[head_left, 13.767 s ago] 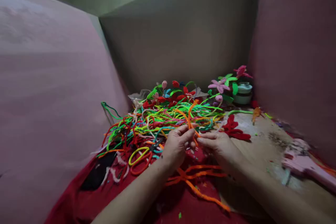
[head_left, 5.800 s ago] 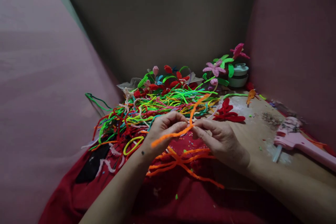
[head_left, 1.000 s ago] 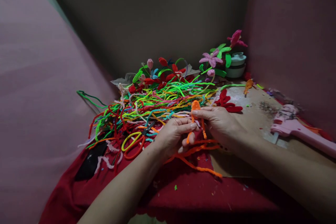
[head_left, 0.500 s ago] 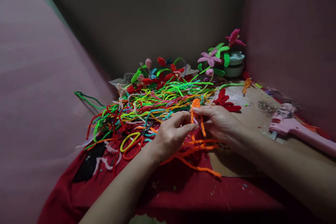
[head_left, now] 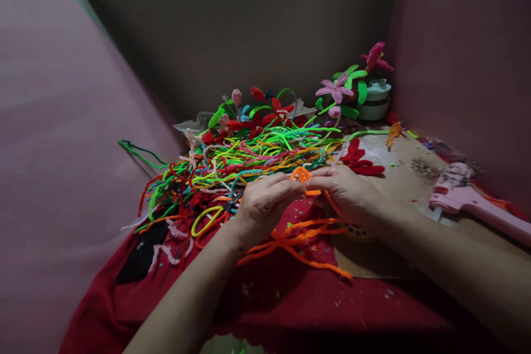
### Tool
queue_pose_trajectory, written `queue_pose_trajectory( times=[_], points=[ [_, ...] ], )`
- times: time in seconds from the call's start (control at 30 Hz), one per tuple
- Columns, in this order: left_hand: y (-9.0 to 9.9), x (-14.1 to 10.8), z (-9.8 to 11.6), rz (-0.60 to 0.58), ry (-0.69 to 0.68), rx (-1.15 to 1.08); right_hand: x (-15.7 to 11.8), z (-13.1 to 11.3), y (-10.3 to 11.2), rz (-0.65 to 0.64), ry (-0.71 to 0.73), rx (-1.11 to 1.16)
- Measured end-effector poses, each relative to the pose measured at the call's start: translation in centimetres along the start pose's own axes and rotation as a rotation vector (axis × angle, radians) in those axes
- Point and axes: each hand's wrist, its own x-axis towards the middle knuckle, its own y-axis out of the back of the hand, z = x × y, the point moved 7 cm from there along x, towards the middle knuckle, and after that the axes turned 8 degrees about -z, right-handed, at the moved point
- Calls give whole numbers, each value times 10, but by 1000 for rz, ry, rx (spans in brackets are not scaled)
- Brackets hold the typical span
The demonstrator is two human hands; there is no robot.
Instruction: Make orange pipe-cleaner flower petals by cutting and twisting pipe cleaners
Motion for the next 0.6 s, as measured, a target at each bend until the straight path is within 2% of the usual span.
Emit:
queue_pose_trajectory(
  times=[0.17, 0.33, 0.47, 0.6],
  points=[
    [-1, 1, 2, -55, 19, 290, 1, -3, -4, -64, 28, -73],
    [-10, 1, 9, -120, 29, 495, -3, -7, -6, -17, 15, -173],
    [-14, 1, 16, -110, 44, 636, -7, -12, -9, 19, 6, -269],
    [-23, 0, 24, -132, 10, 721, -9, -15, -15, 19, 31, -264]
  ],
)
